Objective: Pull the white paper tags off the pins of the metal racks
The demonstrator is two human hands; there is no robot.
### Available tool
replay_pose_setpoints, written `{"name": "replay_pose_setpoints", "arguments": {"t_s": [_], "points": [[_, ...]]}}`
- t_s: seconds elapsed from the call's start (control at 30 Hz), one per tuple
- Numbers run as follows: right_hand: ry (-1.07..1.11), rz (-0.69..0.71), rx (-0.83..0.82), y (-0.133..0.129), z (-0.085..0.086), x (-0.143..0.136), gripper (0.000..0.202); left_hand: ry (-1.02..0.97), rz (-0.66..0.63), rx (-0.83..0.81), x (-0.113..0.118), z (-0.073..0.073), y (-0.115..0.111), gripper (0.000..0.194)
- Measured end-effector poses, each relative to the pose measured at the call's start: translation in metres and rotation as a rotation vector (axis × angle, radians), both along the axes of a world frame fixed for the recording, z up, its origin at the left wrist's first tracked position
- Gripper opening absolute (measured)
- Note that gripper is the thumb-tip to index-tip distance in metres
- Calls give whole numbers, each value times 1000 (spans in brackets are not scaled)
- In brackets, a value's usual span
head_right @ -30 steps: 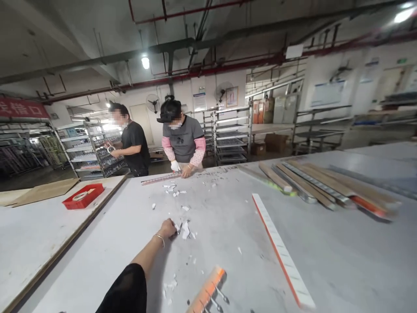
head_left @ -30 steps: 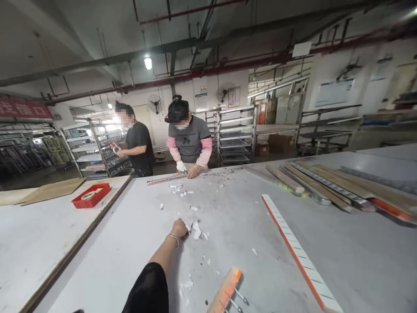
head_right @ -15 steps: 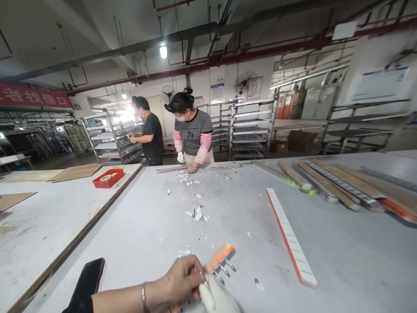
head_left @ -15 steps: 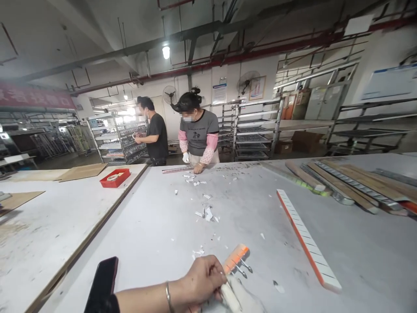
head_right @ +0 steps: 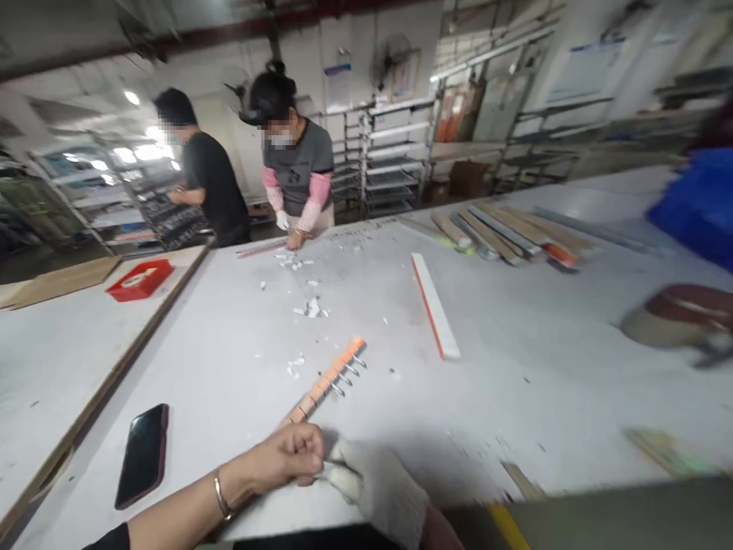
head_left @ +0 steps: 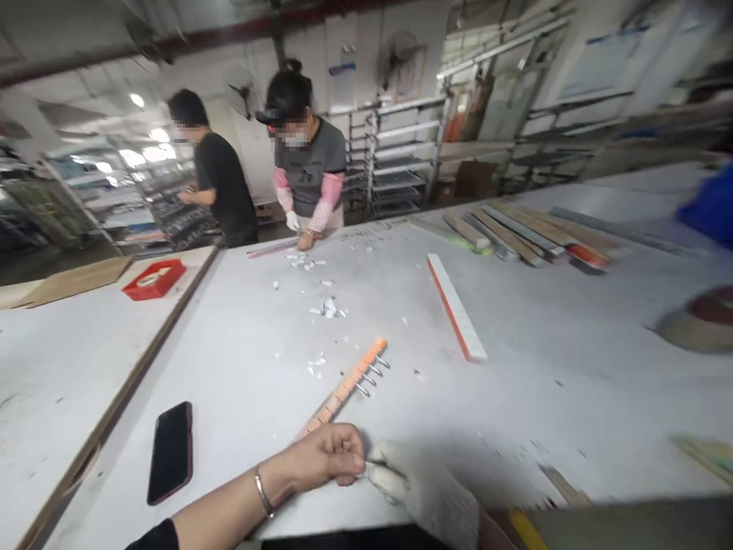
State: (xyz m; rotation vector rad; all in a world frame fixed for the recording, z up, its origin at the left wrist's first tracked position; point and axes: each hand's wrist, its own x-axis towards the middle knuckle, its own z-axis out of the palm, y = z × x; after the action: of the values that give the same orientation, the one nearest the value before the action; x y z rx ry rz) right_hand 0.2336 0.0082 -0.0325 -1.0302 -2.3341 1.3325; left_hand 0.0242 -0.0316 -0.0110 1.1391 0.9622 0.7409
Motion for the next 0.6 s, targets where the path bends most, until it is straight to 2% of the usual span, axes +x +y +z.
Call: {"name": "replay_pose_setpoints", "arguments": {"t_s": [0.07,0.1,0.2,0.27,0.37,0.47,0.53,0.6], "points": [[91,-16,-150,-6,9,-3,28,-61,42,-63,3,1,-4,52],[89,-81,-120,-9,13,-6,29,6,90,-25,4,3,-6,48],[-21,-252,64,-12,12,-19,33,412,194,239,4,9,-10,36],[-78,-241,81,-9,6,-28,29,614,154,377,-1,10,-8,38],[-173,-174,151,7,-4,-38,19,757,124,417,-15,7,12,39],[-289,-296,291,29,-11,-46,26,960,210,411,-32,2,44,36],[-324,-368,312,40,-16,-54,28,1044,174,421,-38,-4,62,44],[-327,-376,290,46,-22,-62,24,1039,114,417,-40,-11,72,37]]}}
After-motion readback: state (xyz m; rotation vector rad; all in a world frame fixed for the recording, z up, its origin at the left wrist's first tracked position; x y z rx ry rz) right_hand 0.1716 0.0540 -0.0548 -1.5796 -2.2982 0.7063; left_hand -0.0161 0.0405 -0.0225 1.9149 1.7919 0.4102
